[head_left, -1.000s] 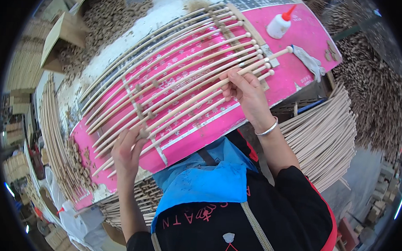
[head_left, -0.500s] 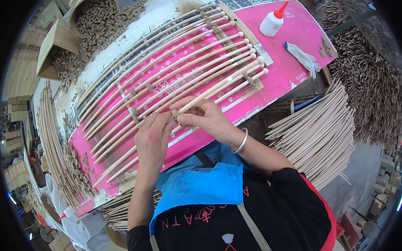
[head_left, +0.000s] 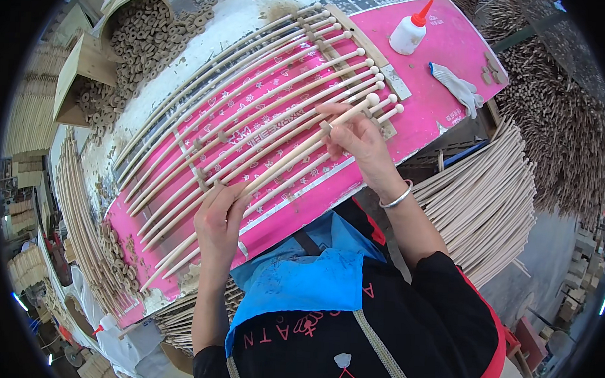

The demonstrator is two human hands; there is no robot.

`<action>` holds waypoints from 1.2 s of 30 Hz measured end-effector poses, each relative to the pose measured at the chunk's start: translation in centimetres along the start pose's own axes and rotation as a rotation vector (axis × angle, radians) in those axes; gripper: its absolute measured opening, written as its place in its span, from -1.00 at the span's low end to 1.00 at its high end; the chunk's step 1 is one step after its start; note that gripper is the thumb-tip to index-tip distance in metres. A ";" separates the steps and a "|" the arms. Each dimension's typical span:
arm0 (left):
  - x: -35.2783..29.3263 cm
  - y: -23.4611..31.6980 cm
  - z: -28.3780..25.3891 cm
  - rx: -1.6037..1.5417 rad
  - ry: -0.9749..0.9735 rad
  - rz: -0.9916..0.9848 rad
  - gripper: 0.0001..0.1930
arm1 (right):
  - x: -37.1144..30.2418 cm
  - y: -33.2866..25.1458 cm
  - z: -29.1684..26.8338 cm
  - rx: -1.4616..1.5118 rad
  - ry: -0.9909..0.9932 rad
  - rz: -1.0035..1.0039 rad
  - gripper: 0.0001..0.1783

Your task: Assembling wooden lattice structures by gluing wooden rods into circular wooden rings.

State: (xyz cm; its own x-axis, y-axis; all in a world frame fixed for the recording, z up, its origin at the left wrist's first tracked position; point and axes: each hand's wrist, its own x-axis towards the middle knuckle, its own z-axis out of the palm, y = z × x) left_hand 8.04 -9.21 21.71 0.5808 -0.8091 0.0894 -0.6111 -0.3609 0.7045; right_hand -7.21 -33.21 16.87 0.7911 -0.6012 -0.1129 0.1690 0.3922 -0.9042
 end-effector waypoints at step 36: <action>14.2 -2.6 3.5 0.266 0.092 0.210 -0.58 | 6.0 -2.8 -5.4 -0.293 0.232 -0.023 -0.66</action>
State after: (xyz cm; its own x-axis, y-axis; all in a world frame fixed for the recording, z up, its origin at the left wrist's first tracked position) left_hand 15.95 -21.38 18.63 0.4664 -0.8374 0.2849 -0.8340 -0.3089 0.4572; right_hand -6.10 -41.71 16.51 0.6293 -0.7623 -0.1510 -0.0166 0.1811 -0.9833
